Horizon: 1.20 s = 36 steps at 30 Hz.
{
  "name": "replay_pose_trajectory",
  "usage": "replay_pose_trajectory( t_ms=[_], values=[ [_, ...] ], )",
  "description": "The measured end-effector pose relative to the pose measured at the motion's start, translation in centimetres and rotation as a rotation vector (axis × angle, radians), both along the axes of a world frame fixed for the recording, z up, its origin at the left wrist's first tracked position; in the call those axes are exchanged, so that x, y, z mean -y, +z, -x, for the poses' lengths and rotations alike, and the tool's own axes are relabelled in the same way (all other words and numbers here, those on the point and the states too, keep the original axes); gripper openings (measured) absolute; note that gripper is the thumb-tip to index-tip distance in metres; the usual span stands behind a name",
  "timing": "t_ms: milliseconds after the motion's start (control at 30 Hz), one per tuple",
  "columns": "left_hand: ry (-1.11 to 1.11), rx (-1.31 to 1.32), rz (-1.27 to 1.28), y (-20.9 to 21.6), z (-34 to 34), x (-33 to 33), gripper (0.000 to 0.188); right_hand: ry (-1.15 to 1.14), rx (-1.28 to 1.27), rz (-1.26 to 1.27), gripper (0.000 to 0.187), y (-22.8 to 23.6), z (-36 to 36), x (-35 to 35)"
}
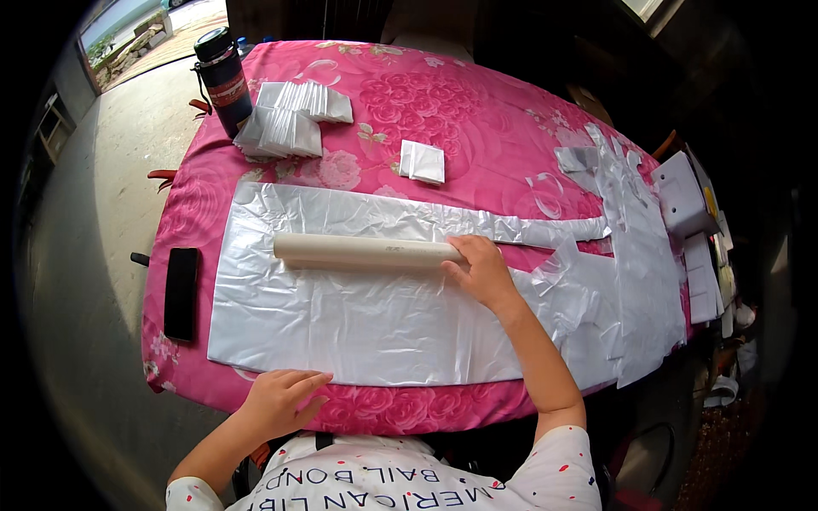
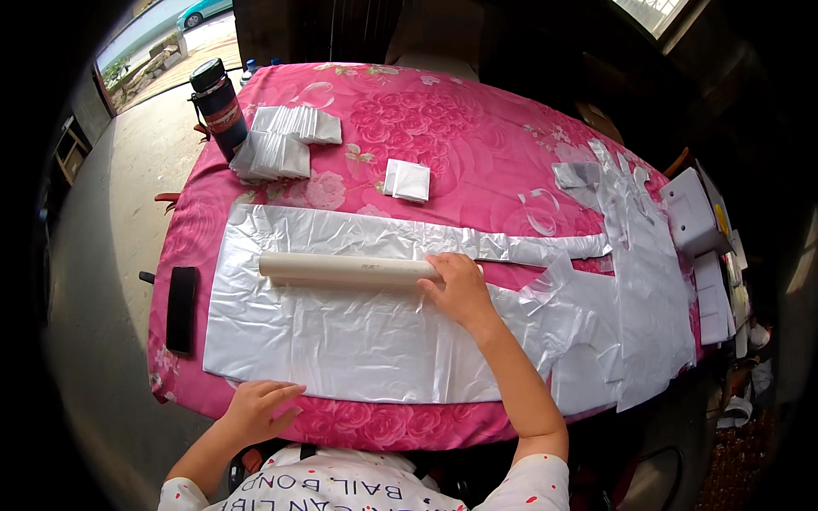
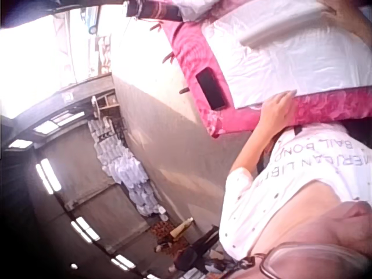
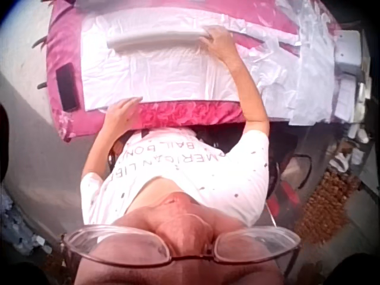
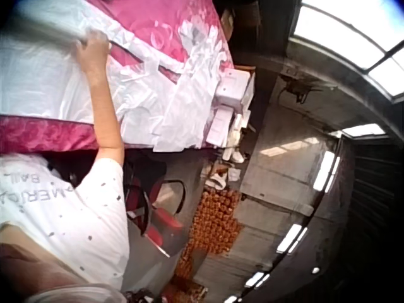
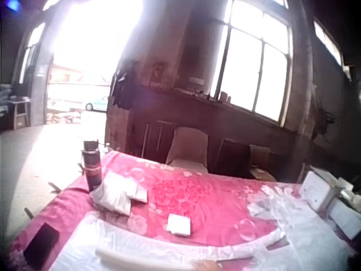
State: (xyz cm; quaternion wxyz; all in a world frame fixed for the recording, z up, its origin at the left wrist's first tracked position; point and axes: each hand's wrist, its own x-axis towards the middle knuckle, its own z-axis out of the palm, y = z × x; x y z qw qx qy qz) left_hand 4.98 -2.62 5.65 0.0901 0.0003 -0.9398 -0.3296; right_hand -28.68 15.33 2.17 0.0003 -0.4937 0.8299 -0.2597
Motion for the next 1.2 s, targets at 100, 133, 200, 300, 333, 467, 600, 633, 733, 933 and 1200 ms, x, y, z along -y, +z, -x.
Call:
replay_pose_trajectory(
  t_ms=[100,133,200,300,333,467,600,633,733,933,1200],
  values=[
    [-0.152,0.018,-0.026,-0.7,2.1,-1.3,0.036,-0.085,-0.094,-0.083,0.041,0.6,-3.2,-4.4],
    [-0.193,0.037,-0.023,-0.9,2.9,-1.9,0.036,-0.121,-0.064,-0.119,0.042,0.7,-4.5,-5.5],
    [-0.281,0.141,-0.063,-1.5,4.9,-2.8,0.045,-0.158,0.152,-0.174,0.042,0.8,-7.8,-7.9],
    [-0.201,0.105,-0.093,-2.1,7.6,-5.2,0.064,-0.041,0.336,-0.078,0.044,0.7,-11.4,-10.3],
    [-0.142,0.058,-0.103,-2.4,8.4,-6.0,0.072,0.024,0.369,-0.021,0.044,0.7,-12.1,-11.0],
    [-0.071,-0.083,0.132,-5.0,10.6,-8.0,0.083,0.007,0.192,0.033,0.046,-1.1,-10.6,-13.5],
    [-0.149,-0.047,0.190,-5.5,12.5,-9.1,0.083,-0.143,-0.009,-0.150,0.057,-3.0,-5.8,-18.1],
    [-0.175,-0.043,0.179,-5.5,12.8,-9.3,0.084,-0.175,-0.044,-0.191,0.058,-3.0,-4.6,-19.2],
    [-0.305,-0.017,0.182,-5.3,13.9,-10.1,0.081,-0.286,-0.135,-0.220,0.059,-3.8,-1.0,-23.0],
    [-0.100,-0.167,0.066,-5.8,14.9,-12.0,0.093,-0.843,-0.164,-0.274,0.055,-5.0,3.6,-30.7],
    [-0.197,-0.031,0.057,-6.2,16.6,-12.5,0.102,-0.923,-0.117,-0.031,0.019,-2.1,2.3,-31.2]
  ],
)
